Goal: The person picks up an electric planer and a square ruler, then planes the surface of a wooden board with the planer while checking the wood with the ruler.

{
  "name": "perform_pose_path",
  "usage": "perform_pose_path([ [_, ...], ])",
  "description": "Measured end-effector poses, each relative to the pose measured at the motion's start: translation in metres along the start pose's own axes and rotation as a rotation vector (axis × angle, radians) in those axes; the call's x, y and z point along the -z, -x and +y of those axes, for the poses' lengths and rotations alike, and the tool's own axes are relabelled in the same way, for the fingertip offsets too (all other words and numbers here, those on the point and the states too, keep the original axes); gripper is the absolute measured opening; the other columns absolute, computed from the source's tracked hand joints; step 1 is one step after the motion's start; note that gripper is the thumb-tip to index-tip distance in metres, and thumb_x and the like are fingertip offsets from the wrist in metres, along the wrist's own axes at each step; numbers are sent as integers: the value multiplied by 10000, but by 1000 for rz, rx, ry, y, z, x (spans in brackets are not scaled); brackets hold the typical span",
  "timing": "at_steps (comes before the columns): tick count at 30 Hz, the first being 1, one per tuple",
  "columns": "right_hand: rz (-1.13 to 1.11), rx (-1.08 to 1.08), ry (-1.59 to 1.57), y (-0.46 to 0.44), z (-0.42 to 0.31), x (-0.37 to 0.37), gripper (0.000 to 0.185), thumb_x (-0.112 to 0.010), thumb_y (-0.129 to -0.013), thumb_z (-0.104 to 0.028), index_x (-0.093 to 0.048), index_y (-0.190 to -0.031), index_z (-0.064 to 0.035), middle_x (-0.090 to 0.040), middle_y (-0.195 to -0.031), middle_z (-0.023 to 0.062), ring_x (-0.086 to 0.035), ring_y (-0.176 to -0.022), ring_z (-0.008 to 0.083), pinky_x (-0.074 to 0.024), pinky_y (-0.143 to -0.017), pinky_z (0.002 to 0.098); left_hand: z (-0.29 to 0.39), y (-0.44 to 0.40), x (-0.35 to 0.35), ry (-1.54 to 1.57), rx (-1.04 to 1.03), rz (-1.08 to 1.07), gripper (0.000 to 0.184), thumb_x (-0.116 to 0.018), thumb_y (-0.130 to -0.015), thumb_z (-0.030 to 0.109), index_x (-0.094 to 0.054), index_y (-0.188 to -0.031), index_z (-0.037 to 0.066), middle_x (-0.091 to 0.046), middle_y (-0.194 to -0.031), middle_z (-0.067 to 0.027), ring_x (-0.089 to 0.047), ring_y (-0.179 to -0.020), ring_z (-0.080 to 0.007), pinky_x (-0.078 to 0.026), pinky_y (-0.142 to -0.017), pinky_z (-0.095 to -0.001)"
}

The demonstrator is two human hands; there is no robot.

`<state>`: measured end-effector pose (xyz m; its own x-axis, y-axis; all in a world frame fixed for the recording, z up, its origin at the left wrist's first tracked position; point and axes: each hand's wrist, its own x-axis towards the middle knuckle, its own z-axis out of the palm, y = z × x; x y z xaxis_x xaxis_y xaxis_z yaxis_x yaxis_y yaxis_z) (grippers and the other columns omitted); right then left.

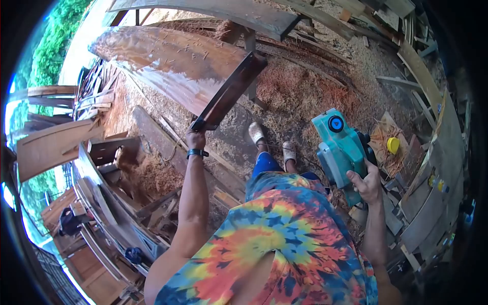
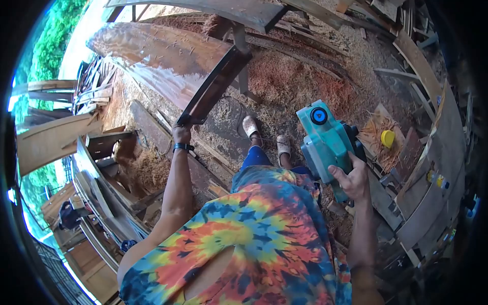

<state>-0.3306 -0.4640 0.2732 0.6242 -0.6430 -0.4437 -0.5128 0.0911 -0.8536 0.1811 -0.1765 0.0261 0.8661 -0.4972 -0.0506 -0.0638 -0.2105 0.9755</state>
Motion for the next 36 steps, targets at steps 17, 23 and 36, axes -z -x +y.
perform_pose_path([
  [17, -27, 37, -22, -5, 3, -6, 517, -724, -884, -394, -619, -1171, 23, -675, -910, 69, -622, -760, 124, -509, -685, 280, 11, 2, 0, -85, -15, -65, 246, -730, -818, -30, -720, -1054, 37, -725, -990, -23, -657, -893, -121, -512, -847, -276],
  [23, 0, -45, -118, -18, -8, -21, 524, -711, -887, -470, -620, -1113, -6, -538, -702, -25, -483, -534, 45, -395, -444, 223, 3, 3, -5, -198, -88, -17, 222, -732, -812, -25, -724, -1019, 54, -728, -931, -9, -657, -858, -115, -510, -810, -275],
  [36, -430, 19, -378, -94, -78, -106, 654, -508, -949, -599, -500, -1247, -17, -522, -655, 44, -487, -486, 109, -419, -466, 244, 28, 16, -21, -236, -77, 42, 200, -664, -825, -63, -729, -980, 46, -730, -855, -14, -649, -782, -125, -515, -737, -283],
])
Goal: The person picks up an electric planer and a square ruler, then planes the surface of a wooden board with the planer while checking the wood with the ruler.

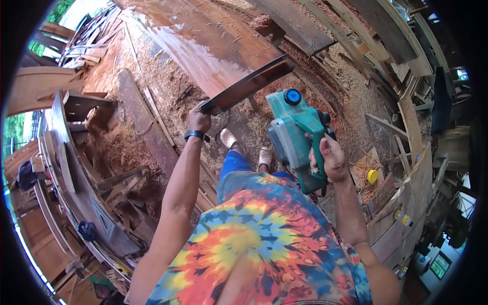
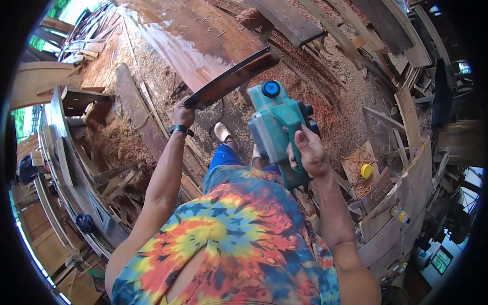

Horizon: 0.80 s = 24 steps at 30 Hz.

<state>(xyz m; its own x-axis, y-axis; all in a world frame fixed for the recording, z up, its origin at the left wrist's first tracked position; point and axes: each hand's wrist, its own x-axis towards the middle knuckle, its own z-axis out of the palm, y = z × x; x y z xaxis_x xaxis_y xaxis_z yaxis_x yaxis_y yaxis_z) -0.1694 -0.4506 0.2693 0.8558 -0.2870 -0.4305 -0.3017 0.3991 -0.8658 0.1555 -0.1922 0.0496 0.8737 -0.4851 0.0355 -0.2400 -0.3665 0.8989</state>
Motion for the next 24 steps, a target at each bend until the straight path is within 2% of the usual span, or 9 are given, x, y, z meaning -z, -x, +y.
perform_pose_path([
  [3, -8, -31, 60, -24, 2, -22, 651, -566, -917, -603, -516, -1184, -10, -529, -658, 43, -496, -494, 110, -418, -465, 243, -11, 5, -3, 436, 73, 35, 185, -690, -826, -66, -731, -977, 32, -734, -885, -19, -663, -813, -125, -525, -753, -275],
  [4, -47, -46, 27, -32, 1, -29, 575, -601, -919, -566, -523, -1141, -41, -526, -685, 19, -501, -527, 87, -410, -463, 224, -5, 9, 4, 470, 115, 90, 152, -723, -826, -51, -731, -961, 18, -734, -901, -27, -670, -847, -122, -535, -765, -272],
  [7, -87, -57, 80, -52, 10, -44, 567, -598, -920, -568, -530, -1114, -39, -530, -680, 16, -508, -530, 91, -410, -461, 226, 1, 26, 35, 742, 353, 416, 218, -782, -816, 5, -700, -1017, 15, -708, -967, -61, -679, -876, -180, -589, -762, -324],
  [9, -98, -17, 145, -63, 23, -55, 579, -572, -921, -599, -537, -1063, -38, -531, -647, 18, -505, -519, 89, -412, -463, 233, -17, 36, 61, 788, 363, 578, 267, -795, -805, 10, -682, -1047, 18, -694, -1000, -88, -682, -874, -227, -616, -757, -382],
  [12, -122, 36, 205, -79, 38, -62, 606, -527, -931, -633, -532, -1020, -33, -523, -608, 17, -496, -496, 82, -397, -455, 235, -43, 61, 99, 804, 410, 781, 255, -775, -811, -17, -673, -1043, 13, -688, -984, -111, -688, -869, -261, -627, -734, -409],
  [18, -125, 43, 248, -122, 12, -88, 586, -515, -947, -620, -531, -983, -35, -501, -585, 11, -484, -475, 83, -383, -442, 238, -48, 115, 134, 739, 587, 949, 239, -753, -825, -23, -651, -1038, 10, -685, -984, -111, -697, -834, -253, -629, -664, -385],
  [24, -163, 132, 178, -214, -17, -141, 568, -527, -956, -594, -556, -959, -26, -499, -565, 18, -483, -427, 103, -380, -398, 263, -64, 142, 132, 758, 595, 979, 247, -729, -841, -30, -634, -1068, 1, -674, -1014, -122, -702, -844, -263, -640, -657, -393],
])
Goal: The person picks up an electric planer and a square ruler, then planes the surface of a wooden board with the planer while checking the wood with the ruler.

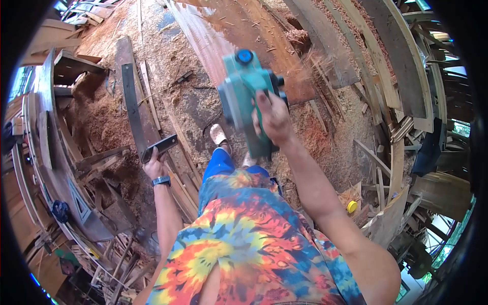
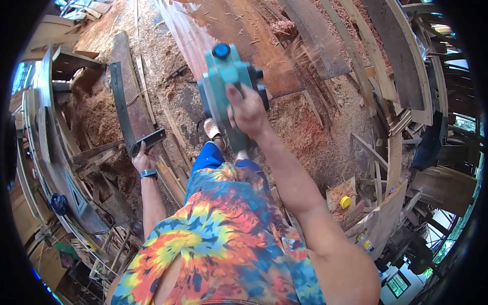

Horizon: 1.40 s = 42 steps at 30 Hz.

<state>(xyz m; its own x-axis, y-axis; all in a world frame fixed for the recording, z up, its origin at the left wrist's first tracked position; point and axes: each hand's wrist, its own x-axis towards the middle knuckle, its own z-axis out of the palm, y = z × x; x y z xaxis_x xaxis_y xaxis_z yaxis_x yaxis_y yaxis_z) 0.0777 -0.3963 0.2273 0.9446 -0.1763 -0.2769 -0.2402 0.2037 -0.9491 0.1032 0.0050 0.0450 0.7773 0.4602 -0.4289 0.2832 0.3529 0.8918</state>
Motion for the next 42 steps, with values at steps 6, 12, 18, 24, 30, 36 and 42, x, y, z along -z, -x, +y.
perform_pose_path([
  [6, -28, 136, 42, -173, -25, -25, 611, -541, -936, -617, -552, -930, -7, -525, -609, 30, -514, -460, 127, -421, -417, 289, 17, 21, -27, 0, -5, -39, 272, -745, -838, -9, -637, -1086, 15, -679, -1021, -125, -704, -832, -263, -631, -658, -381],
  [12, -105, 149, 38, -159, -22, -25, 639, -508, -945, -632, -546, -1011, 3, -534, -620, 40, -533, -489, 131, -445, -458, 308, 12, 33, -29, 18, -45, -84, 279, -762, -826, 4, -641, -1078, 13, -683, -1016, -111, -699, -856, -269, -628, -685, -388],
  [18, -32, 29, 30, 28, 20, -20, 594, -496, -965, -602, -530, -1032, -13, -498, -624, 10, -484, -450, 89, -375, -399, 247, -6, 59, -4, 10, 6, -71, 282, -763, -831, 19, -636, -1082, 22, -673, -1024, -114, -691, -889, -273, -626, -709, -415],
  [24, -4, -103, -47, 121, 44, -14, 506, -556, -965, -536, -535, -1037, -36, -508, -566, -16, -490, -458, 58, -383, -418, 235, -15, 63, -1, 12, 46, 49, 230, -730, -854, 9, -626, -1058, 36, -683, -981, -99, -710, -828, -265, -646, -668, -427],
  [30, -19, -51, -14, 56, 21, -29, 486, -575, -964, -516, -534, -1015, -35, -506, -564, -21, -488, -458, 57, -386, -423, 229, -6, 33, -12, 38, 64, 39, 233, -738, -839, -11, -631, -1042, 23, -679, -987, -119, -697, -855, -279, -630, -702, -426],
  [36, -30, 68, -21, -107, 4, -71, 515, -539, -956, -578, -534, -971, -64, -499, -601, 9, -468, -400, 95, -366, -373, 248, 5, 4, -28, 80, 45, 43, 221, -724, -848, -19, -627, -1045, 8, -677, -980, -123, -700, -841, -276, -636, -672, -399],
  [42, -10, 157, 60, -309, -58, -112, 538, -563, -952, -548, -595, -870, -17, -565, -594, 71, -532, -446, 148, -446, -399, 320, 35, 15, -38, 127, -21, 36, 201, -702, -869, -19, -613, -1049, -3, -669, -985, -135, -700, -851, -303, -643, -695, -436],
])
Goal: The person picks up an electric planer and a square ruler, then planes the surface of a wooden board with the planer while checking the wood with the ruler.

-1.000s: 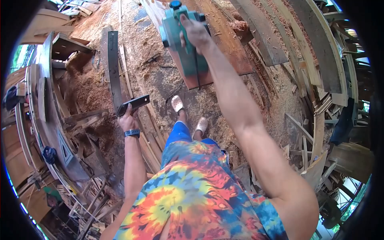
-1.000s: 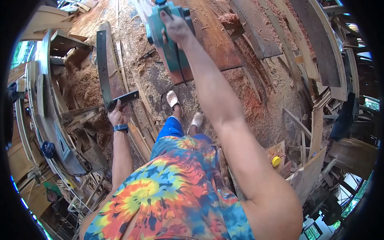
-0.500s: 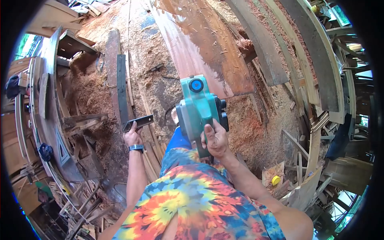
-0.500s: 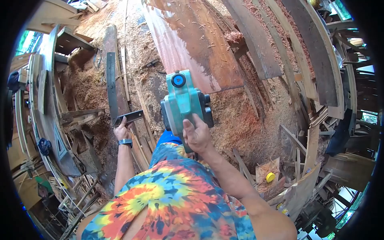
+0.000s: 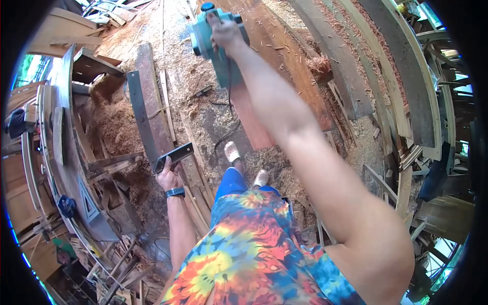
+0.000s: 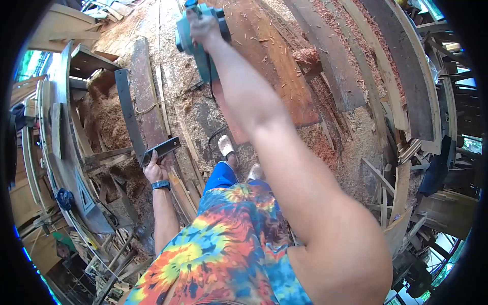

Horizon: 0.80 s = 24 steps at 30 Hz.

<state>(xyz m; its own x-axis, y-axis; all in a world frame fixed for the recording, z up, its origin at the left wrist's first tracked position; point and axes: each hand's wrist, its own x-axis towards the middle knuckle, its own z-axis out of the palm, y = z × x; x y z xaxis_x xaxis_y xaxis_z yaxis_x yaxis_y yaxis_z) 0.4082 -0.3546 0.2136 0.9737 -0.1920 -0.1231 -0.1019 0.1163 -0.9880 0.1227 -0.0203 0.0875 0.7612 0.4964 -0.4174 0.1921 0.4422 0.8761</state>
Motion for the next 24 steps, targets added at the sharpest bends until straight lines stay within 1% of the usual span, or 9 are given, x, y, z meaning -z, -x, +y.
perform_pose_path([
  [2, -51, 6, 38, -33, 7, 4, 549, -556, -954, -557, -594, -898, -13, -562, -630, 61, -540, -480, 143, -456, -416, 311, 11, 6, 2, 39, -4, -9, 204, -702, -868, -20, -607, -1048, -9, -668, -984, -139, -702, -847, -306, -644, -685, -441],
  [5, -83, -16, 20, -6, 4, 17, 553, -539, -957, -575, -574, -920, -25, -541, -638, 46, -514, -453, 141, -439, -415, 309, 17, 15, 10, 31, -33, 2, 205, -704, -865, -22, -599, -1041, -23, -669, -983, -151, -706, -834, -311, -648, -674, -446],
  [11, -111, -95, 35, 210, 12, 67, 644, -464, -956, -646, -552, -980, -9, -505, -567, 44, -475, -404, 135, -387, -410, 284, -7, 17, 49, -59, 13, 58, 184, -721, -856, -11, -619, -1008, -14, -678, -968, -150, -709, -815, -298, -649, -680, -434],
  [12, -89, -117, 44, 254, 8, 73, 618, -469, -966, -623, -550, -974, -11, -501, -558, 37, -475, -405, 126, -380, -405, 276, -10, 21, 51, -73, 19, 46, 193, -731, -849, -5, -623, -1009, -4, -682, -963, -133, -708, -832, -290, -644, -693, -442],
  [13, -54, -98, -16, 291, 25, 82, 504, -522, -980, -544, -540, -925, -43, -512, -534, 1, -498, -412, 96, -372, -394, 266, -15, 23, 52, -62, 22, 54, 197, -733, -848, -5, -625, -1012, 1, -683, -964, -128, -708, -836, -289, -643, -695, -446],
  [15, -35, -177, 71, 368, 31, 97, 514, -543, -965, -557, -536, -928, -44, -510, -529, -12, -503, -441, 76, -384, -416, 247, -28, 26, 54, -44, 33, 66, 204, -736, -845, -4, -628, -1018, 10, -685, -967, -117, -706, -845, -286, -639, -699, -453],
  [17, -11, -236, 23, 424, 41, 103, 553, -546, -952, -581, -545, -975, -28, -525, -549, -5, -511, -461, 71, -401, -435, 238, -39, 28, 55, -53, 50, 57, 216, -736, -841, -10, -632, -1028, 22, -684, -982, -109, -704, -861, -284, -634, -706, -467],
  [20, -23, -291, -38, 455, 43, 104, 594, -549, -943, -596, -547, -1027, -8, -542, -574, 5, -524, -481, 70, -411, -445, 237, -44, 35, 48, -56, 94, 51, 229, -736, -838, -14, -631, -1038, 24, -677, -994, -111, -699, -873, -287, -631, -719, -484],
  [24, -33, -273, -49, 425, 39, 98, 592, -559, -946, -580, -547, -1047, 3, -545, -575, 9, -529, -483, 75, -411, -445, 241, -50, 34, 41, -74, 95, 47, 244, -747, -829, -12, -630, -1041, 22, -673, -991, -113, -696, -877, -291, -631, -725, -492],
])
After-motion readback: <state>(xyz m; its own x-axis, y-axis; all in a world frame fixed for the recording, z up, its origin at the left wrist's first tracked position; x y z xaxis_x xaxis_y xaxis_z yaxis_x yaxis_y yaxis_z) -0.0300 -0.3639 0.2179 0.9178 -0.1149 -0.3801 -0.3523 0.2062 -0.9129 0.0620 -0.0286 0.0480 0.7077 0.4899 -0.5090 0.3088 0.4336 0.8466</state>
